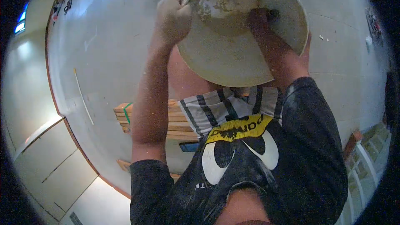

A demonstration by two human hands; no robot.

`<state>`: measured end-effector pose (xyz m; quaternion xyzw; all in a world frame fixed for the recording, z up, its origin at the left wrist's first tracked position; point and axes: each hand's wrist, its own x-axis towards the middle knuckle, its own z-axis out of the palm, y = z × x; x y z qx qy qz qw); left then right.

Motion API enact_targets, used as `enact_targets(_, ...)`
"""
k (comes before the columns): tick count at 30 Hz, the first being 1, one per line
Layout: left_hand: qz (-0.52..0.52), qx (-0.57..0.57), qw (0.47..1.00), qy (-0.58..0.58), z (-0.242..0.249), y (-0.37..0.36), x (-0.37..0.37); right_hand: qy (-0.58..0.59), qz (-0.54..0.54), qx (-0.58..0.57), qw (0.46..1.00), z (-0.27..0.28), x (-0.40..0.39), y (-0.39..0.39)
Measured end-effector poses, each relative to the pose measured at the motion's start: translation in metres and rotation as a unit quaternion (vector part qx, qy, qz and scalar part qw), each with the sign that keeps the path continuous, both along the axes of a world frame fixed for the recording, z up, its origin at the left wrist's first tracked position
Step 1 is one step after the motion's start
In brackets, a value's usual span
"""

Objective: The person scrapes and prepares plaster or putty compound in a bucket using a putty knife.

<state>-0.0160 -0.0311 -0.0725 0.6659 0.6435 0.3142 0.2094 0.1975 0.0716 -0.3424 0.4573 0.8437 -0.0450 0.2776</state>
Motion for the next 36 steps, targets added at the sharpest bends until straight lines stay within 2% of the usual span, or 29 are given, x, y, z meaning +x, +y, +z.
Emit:
enact_targets(1, 0.029, 0.033, 0.995, -0.091, -0.012, -0.003, -0.002, -0.018, -0.028, -0.020, 0.999, 0.004, -0.002, -0.001)
enact_targets(3, 0.027, 0.038, 0.993, -0.111, -0.012, -0.011, 0.003, -0.048, -0.067, -0.055, 0.995, 0.033, -0.013, -0.015)
enact_targets(6, 0.026, 0.013, 0.986, -0.163, -0.020, -0.031, -0.001, -0.045, -0.053, -0.085, 0.994, 0.056, -0.033, -0.044)
enact_targets(7, 0.016, -0.002, 0.982, -0.188, -0.022, -0.031, -0.004, -0.018, -0.036, -0.085, 0.996, 0.056, -0.037, -0.049)
enact_targets(10, -0.001, 0.043, 0.983, -0.180, -0.025, -0.037, -0.006, 0.199, 0.071, -0.055, 0.976, 0.016, -0.028, -0.070)
enact_targets(12, 0.023, 0.013, 0.978, -0.205, -0.007, -0.041, 0.004, 0.262, 0.109, -0.049, 0.958, 0.030, -0.024, -0.082)
enact_targets(14, 0.041, -0.008, 0.973, -0.227, 0.002, -0.041, 0.006, 0.053, 0.136, -0.115, 0.983, 0.094, -0.030, -0.096)
enact_targets(16, 0.003, 0.089, 0.993, -0.076, 0.001, -0.030, 0.001, 0.080, 0.153, -0.137, 0.975, 0.094, -0.014, -0.103)
enact_targets(17, 0.007, 0.095, 0.992, -0.079, 0.004, -0.025, 0.001, 0.110, 0.169, -0.167, 0.965, 0.094, -0.007, -0.105)
enact_targets(19, -0.030, 0.074, 0.996, -0.041, 0.012, -0.018, 0.001, 0.100, 0.172, -0.145, 0.969, 0.120, 0.001, -0.116)
enact_targets(23, -0.006, 0.025, 0.996, -0.081, 0.020, -0.020, 0.014, 0.052, 0.182, -0.130, 0.973, 0.129, 0.005, -0.120)
enact_targets(24, -0.016, 0.063, 0.996, -0.062, 0.017, -0.020, 0.014, 0.053, 0.183, -0.136, 0.972, 0.139, -0.006, -0.132)
enact_targets(25, -0.025, 0.100, 0.994, -0.043, 0.013, -0.023, 0.013, 0.118, 0.142, -0.158, 0.970, 0.147, -0.023, -0.152)
enact_targets(27, -0.037, 0.068, 0.995, -0.060, 0.019, -0.030, 0.012, 0.183, 0.102, -0.180, 0.961, 0.161, -0.033, -0.160)
enact_targets(29, -0.049, 0.039, 0.995, -0.073, 0.015, -0.035, 0.008, 0.143, 0.173, -0.197, 0.954, 0.169, -0.033, -0.157)
enact_targets(31, -0.057, 0.132, 0.987, -0.074, -0.004, -0.037, 0.004, 0.105, 0.164, -0.192, 0.962, 0.150, -0.024, -0.155)
enact_targets(32, -0.058, 0.133, 0.987, -0.072, -0.002, -0.040, 0.004, 0.062, 0.158, -0.180, 0.969, 0.148, -0.023, -0.154)
enact_targets(35, -0.036, 0.095, 0.994, -0.039, -0.002, -0.052, 0.006, 0.104, 0.223, -0.167, 0.955, 0.150, -0.017, -0.169)
enact_targets(36, -0.046, 0.122, 0.991, -0.035, -0.008, -0.053, 0.004, 0.103, 0.221, -0.166, 0.955, 0.142, -0.013, -0.170)
